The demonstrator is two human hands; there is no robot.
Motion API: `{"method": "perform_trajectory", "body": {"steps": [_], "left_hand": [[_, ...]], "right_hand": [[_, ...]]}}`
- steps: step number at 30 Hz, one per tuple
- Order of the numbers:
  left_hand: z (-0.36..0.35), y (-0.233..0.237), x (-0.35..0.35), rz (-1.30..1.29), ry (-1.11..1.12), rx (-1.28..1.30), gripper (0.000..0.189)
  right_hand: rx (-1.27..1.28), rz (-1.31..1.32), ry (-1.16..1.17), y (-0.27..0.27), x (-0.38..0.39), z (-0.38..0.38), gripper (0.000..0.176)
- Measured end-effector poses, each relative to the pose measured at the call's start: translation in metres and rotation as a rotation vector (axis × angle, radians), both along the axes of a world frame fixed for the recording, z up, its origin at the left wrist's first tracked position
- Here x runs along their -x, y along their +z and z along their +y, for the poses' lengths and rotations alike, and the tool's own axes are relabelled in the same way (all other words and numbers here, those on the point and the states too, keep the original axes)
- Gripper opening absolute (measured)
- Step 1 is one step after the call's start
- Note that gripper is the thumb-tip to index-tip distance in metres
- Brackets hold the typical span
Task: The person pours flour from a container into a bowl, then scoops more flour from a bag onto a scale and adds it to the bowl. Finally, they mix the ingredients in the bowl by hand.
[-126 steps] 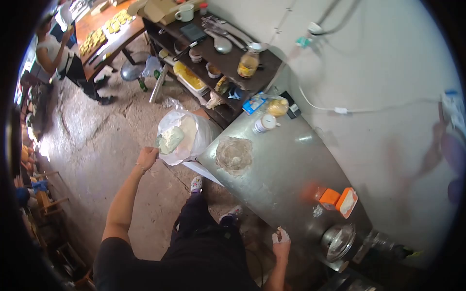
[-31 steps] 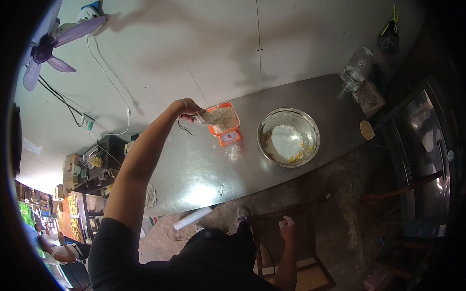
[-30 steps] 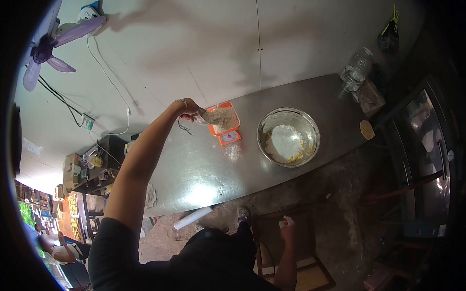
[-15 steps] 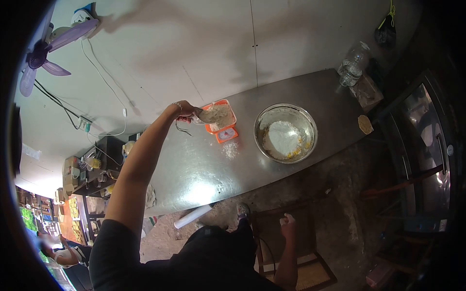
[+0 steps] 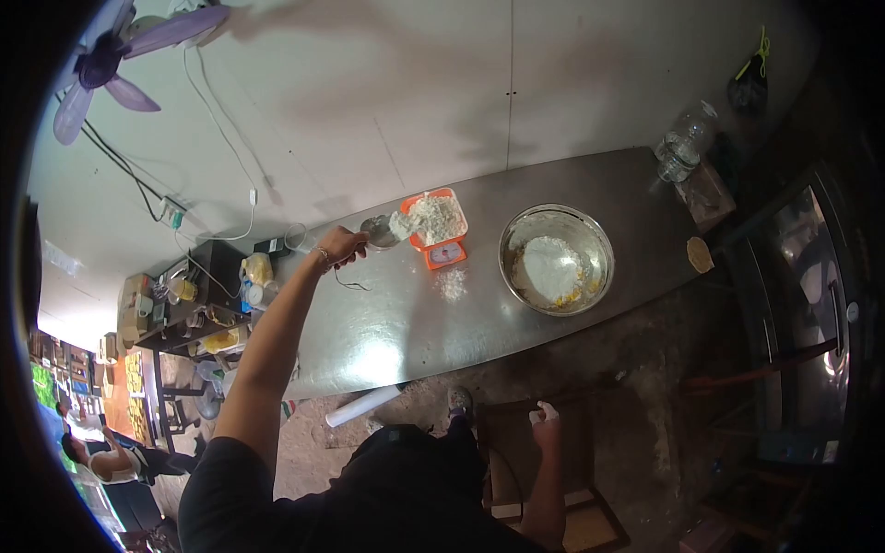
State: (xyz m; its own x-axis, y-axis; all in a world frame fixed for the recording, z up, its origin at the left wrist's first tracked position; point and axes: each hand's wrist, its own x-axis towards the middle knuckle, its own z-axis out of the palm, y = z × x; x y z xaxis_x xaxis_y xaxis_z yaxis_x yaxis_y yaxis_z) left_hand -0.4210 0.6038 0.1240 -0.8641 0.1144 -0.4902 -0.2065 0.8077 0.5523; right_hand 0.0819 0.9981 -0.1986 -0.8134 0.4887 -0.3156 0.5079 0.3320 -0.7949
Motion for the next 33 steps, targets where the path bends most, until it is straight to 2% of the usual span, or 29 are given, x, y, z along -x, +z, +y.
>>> {"method": "perform_trajectory", "body": {"steps": [5,7,10,13,14,17,18,19,21,24,26,29,32,33], "left_hand": [[-0.008,-0.025,-0.022,0.042,0.086,-0.235,0.054],[-0.008,-0.030,-0.033,0.049,0.135,-0.307,0.053],[-0.012,-0.032,-0.056,0.067,0.188,-0.436,0.054],[-0.028,-0.041,-0.088,0.107,0.242,-0.549,0.054],[-0.036,-0.046,-0.101,0.112,0.264,-0.551,0.055],[-0.079,-0.085,-0.147,0.200,0.315,-0.552,0.054],[-0.098,-0.120,-0.165,0.377,0.263,-0.503,0.055],[-0.113,-0.106,-0.194,0.289,0.438,-0.599,0.054],[-0.152,-0.101,-0.252,0.186,0.652,-0.643,0.051],[-0.211,-0.130,-0.331,0.301,0.882,-0.540,0.055],[-0.265,-0.174,-0.371,0.361,1.063,-0.417,0.055],[-0.341,-0.208,-0.434,0.305,1.325,-0.265,0.054],[-0.409,-0.251,-0.471,0.181,1.533,-0.154,0.054],[-0.432,-0.264,-0.478,0.117,1.546,-0.129,0.054]], "right_hand": [[-0.008,-0.020,0.052,0.046,0.025,-0.010,0.039],[0.019,-0.068,0.059,0.053,0.032,-0.011,0.039],[-0.052,0.005,0.127,0.042,0.040,-0.013,0.038],[-0.021,0.054,0.168,0.043,0.049,-0.018,0.038],[-0.044,0.005,0.195,0.047,0.052,-0.020,0.038],[-0.071,-0.078,0.312,0.077,0.073,-0.039,0.036],[-0.057,-0.077,0.350,0.083,0.079,-0.047,0.035],[-0.070,-0.045,0.400,0.078,0.084,-0.053,0.034],[-0.118,-0.022,0.501,0.069,0.093,-0.058,0.033],[-0.095,-0.094,0.594,0.049,0.104,-0.051,0.030],[-0.126,0.100,0.786,-0.012,0.124,-0.039,0.027],[0.020,-0.253,0.570,0.009,0.127,-0.083,0.033],[0.101,-0.256,0.569,-0.006,0.134,-0.100,0.030],[0.075,-0.319,0.562,0.015,0.138,-0.116,0.030]]}}
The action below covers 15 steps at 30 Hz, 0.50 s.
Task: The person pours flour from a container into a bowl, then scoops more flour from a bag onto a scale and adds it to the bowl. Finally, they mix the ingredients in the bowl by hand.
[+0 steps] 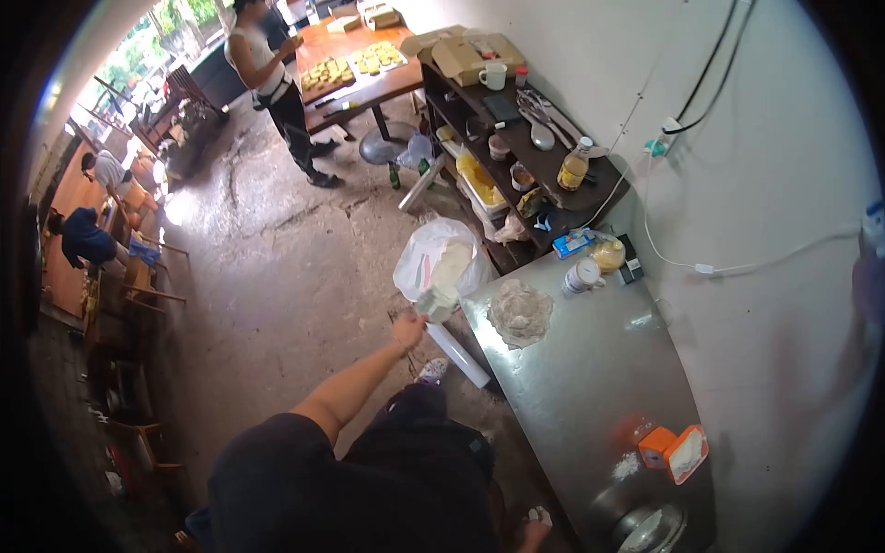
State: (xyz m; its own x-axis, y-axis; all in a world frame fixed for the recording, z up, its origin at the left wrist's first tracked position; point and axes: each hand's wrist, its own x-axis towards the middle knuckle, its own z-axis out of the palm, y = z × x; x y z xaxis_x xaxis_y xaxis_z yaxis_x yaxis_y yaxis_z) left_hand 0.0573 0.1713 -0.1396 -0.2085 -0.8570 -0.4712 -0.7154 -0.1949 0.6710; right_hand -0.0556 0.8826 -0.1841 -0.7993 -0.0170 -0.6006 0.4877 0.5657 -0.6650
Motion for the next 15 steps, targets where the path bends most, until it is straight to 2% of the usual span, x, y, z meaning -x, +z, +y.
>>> {"method": "perform_trajectory", "body": {"steps": [1,3,5,8,11,13,15], "left_hand": [[-0.025,-0.015,-0.006,-0.057,0.002,-0.026,0.053],[-0.070,-0.061,-0.008,-0.200,-0.002,0.183,0.049],[-0.109,-0.063,-0.003,-0.194,-0.039,0.115,0.052],[-0.160,-0.076,0.019,-0.321,-0.086,0.033,0.058],[-0.201,-0.062,0.049,-0.126,-0.190,-0.280,0.058],[-0.212,-0.056,0.070,0.054,-0.165,-0.294,0.057],[-0.227,-0.068,0.088,-0.049,-0.348,-0.084,0.049]], "right_hand": [[-0.043,-0.052,-0.004,0.015,0.003,-0.022,0.029],[-0.099,-0.133,-0.028,0.046,-0.005,-0.051,0.024],[-0.112,-0.193,-0.064,0.052,-0.015,-0.071,0.016],[-0.135,-0.231,-0.129,0.073,-0.033,-0.093,0.013],[-0.095,-0.108,-0.209,0.065,-0.060,-0.079,0.015],[-0.104,-0.010,-0.218,0.081,-0.086,-0.083,0.016],[-0.131,-0.006,-0.244,0.096,-0.110,-0.085,0.016]]}}
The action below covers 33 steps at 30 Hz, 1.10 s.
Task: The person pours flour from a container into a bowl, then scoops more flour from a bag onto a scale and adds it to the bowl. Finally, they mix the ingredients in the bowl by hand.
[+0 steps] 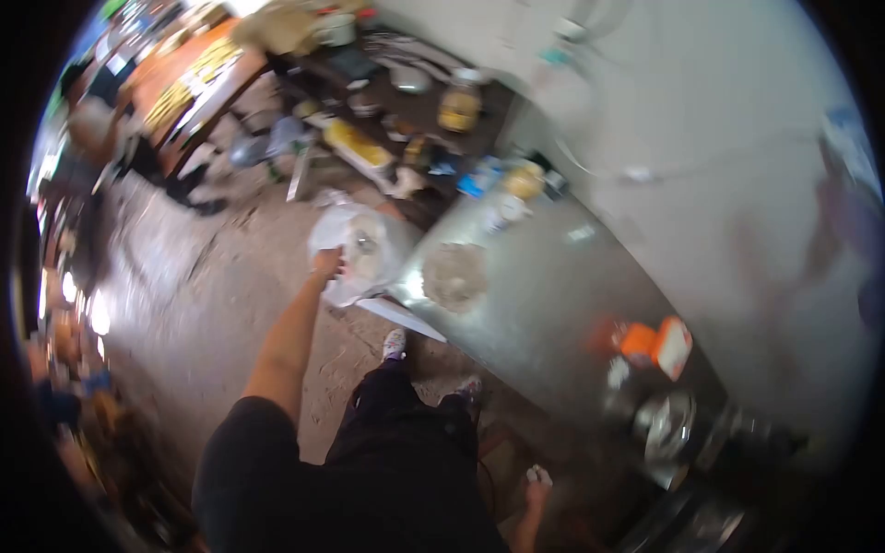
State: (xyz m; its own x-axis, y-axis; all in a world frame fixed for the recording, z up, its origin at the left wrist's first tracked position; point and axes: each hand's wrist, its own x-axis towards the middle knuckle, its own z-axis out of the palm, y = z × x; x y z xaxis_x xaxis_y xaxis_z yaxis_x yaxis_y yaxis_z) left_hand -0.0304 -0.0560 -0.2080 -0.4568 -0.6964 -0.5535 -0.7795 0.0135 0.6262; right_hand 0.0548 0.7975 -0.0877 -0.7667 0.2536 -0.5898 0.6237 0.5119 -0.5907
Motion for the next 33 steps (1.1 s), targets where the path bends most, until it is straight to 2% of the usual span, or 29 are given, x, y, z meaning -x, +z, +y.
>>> {"method": "perform_trajectory", "body": {"steps": [1,2,3,4,5,6,9,11,12,14,18,22,26,29,32,33], "left_hand": [[-0.031,-0.089,-0.007,0.112,-0.180,0.213,0.045],[-0.029,-0.104,0.002,0.247,-0.079,0.200,0.038],[0.017,-0.014,0.027,0.381,0.057,-0.028,0.031],[0.041,0.020,0.046,0.474,0.030,-0.144,0.030],[0.070,0.049,0.069,0.467,-0.034,-0.143,0.033],[0.128,0.118,0.093,0.530,-0.075,-0.144,0.032],[0.232,0.132,0.138,0.590,-0.332,-0.415,0.029],[0.320,0.157,0.166,0.547,-0.579,-0.415,0.030],[0.369,0.186,0.180,0.560,-0.626,-0.520,0.031],[0.449,0.205,0.213,0.536,-0.748,-0.601,0.036],[0.588,0.208,0.288,0.472,-0.897,-0.559,0.044],[0.682,0.188,0.359,0.380,-0.812,-0.714,0.046],[0.718,0.171,0.398,0.314,-0.608,-0.887,0.047],[0.724,0.173,0.411,0.260,-0.613,-0.983,0.049],[0.723,0.155,0.421,0.252,-0.629,-1.020,0.043],[0.722,0.151,0.422,0.251,-0.645,-1.028,0.041]], "right_hand": [[-0.010,-0.037,-0.035,0.017,-0.014,-0.008,0.017],[0.014,-0.036,-0.112,0.028,-0.029,-0.019,0.016],[0.040,-0.016,-0.196,0.026,-0.046,-0.016,0.015],[0.014,0.019,-0.179,0.011,-0.067,-0.007,0.015],[-0.010,0.045,-0.156,-0.014,-0.087,0.008,0.016],[-0.020,0.025,-0.245,-0.032,-0.102,0.015,0.016],[0.060,-0.092,-0.449,-0.085,-0.136,0.027,0.019],[0.193,-0.163,-0.567,-0.127,-0.155,0.057,0.020],[0.237,-0.131,-0.616,-0.144,-0.161,0.067,0.024],[0.334,-0.067,-0.710,-0.177,-0.169,0.083,0.031],[0.648,-0.147,-0.849,-0.228,-0.189,0.119,0.041],[0.748,-0.168,-1.120,-0.230,-0.200,0.142,0.042],[0.684,-0.089,-1.118,-0.206,-0.215,0.148,0.045],[0.481,-0.134,-1.039,-0.179,-0.217,0.147,0.045],[0.947,0.055,-1.321,-0.209,-0.263,0.146,0.040],[0.872,0.044,-1.335,-0.203,-0.266,0.134,0.040]]}}
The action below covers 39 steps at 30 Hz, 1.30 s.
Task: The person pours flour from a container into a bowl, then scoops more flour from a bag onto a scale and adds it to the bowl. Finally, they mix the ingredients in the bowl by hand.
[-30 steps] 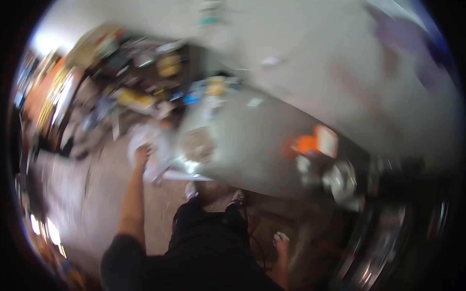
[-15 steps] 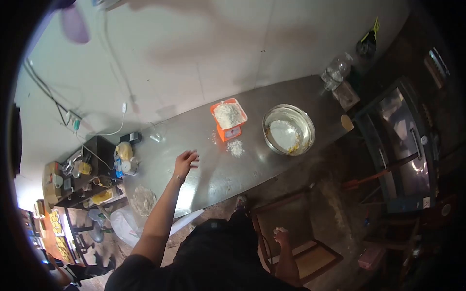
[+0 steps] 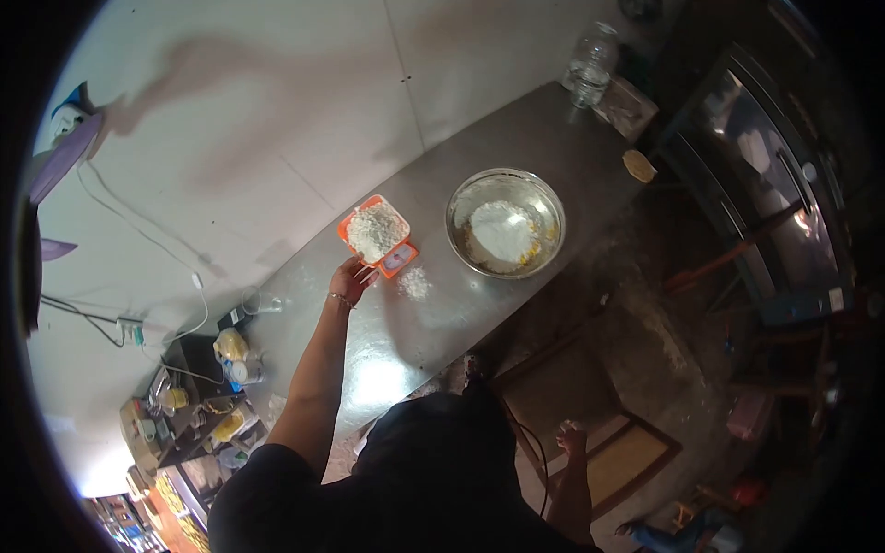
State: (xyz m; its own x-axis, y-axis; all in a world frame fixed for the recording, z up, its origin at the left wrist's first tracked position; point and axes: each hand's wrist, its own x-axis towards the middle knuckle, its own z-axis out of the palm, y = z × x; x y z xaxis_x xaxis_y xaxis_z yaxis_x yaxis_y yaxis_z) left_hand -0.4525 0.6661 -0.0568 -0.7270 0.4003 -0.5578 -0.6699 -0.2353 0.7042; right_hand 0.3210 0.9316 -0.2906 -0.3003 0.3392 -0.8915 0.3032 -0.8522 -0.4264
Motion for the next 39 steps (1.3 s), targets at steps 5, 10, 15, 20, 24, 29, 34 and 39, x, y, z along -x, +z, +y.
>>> {"method": "perform_trajectory", "body": {"steps": [5,10,15,20,24,29,34,39], "left_hand": [[0.001,-0.006,0.005,0.052,-0.035,0.026,0.028],[0.002,-0.010,0.018,0.098,-0.066,-0.026,0.029],[-0.007,0.000,0.026,0.135,-0.126,-0.033,0.026],[-0.014,0.006,0.036,0.165,-0.193,-0.122,0.025],[-0.015,0.039,0.032,0.217,-0.240,-0.135,0.028],[-0.005,0.059,0.029,0.286,-0.322,-0.152,0.037],[0.028,0.085,0.011,0.272,-0.372,-0.196,0.035],[0.075,0.100,-0.001,0.212,-0.476,-0.281,0.033]], "right_hand": [[-0.165,-0.177,0.025,0.056,0.021,-0.061,0.054],[-0.115,-0.371,0.040,0.074,0.042,-0.110,0.045],[-0.201,-0.367,-0.046,0.089,0.063,-0.156,0.027],[-0.139,-0.419,-0.020,0.103,0.064,-0.183,0.035],[0.020,-0.145,-0.295,0.027,0.008,-0.205,0.032],[-0.140,-0.373,-0.179,0.092,0.052,-0.215,0.030],[-0.189,-0.395,-0.203,0.107,0.065,-0.215,0.027],[-0.199,-0.388,-0.132,0.106,0.064,-0.206,0.021]]}}
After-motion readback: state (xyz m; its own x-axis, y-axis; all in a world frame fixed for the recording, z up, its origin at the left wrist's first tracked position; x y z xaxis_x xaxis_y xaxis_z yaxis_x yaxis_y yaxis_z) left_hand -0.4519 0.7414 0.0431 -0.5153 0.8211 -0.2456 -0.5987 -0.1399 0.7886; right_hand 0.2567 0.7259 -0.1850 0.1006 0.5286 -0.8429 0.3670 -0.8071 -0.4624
